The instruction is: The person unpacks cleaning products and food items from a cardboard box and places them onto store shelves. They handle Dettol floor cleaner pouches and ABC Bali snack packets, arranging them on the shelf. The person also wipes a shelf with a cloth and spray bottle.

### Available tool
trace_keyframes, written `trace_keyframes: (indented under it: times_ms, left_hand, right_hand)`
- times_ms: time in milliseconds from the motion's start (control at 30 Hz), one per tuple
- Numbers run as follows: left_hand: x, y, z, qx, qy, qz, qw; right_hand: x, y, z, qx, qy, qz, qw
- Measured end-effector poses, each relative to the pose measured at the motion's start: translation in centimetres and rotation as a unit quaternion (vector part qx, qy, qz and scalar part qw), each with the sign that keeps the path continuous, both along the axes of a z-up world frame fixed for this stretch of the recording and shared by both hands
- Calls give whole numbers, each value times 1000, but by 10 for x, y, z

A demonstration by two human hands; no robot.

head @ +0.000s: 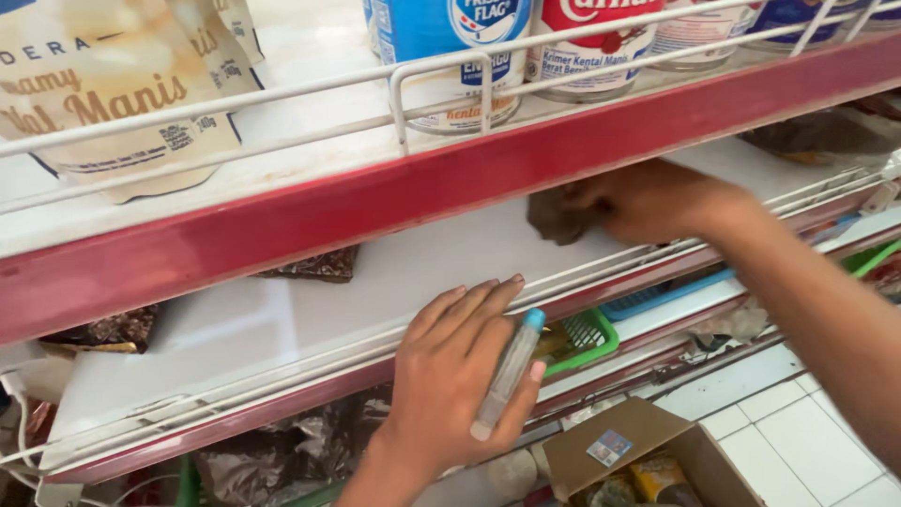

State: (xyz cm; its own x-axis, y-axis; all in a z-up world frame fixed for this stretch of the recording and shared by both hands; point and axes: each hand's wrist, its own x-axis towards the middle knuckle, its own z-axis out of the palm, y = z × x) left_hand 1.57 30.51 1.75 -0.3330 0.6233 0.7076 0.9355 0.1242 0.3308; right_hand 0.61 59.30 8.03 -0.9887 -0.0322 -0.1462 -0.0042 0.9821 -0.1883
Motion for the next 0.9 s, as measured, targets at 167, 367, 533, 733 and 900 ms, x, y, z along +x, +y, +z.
trace_keyframes:
  times_ms: [167, 367, 533, 733, 900]
  left_hand:
    - [0, 3, -3, 13, 4, -4, 1000]
    - [-1, 6, -7, 17, 4, 13, 1000]
    - [0, 33, -9, 14, 30, 39, 999]
    - [7, 85, -14, 9, 38, -5, 999]
    - [8, 97, -15, 3, 41, -15, 999]
  right_hand:
    - [-28, -70, -2, 22, -2, 120, 993]
    - [-32, -63, -12, -66, -104, 152, 981]
    - [3, 25, -16, -174, -90, 150, 969]
    - [32, 75, -9, -74, -42, -118, 989]
    - [5, 26, -2, -58, 12, 1, 998]
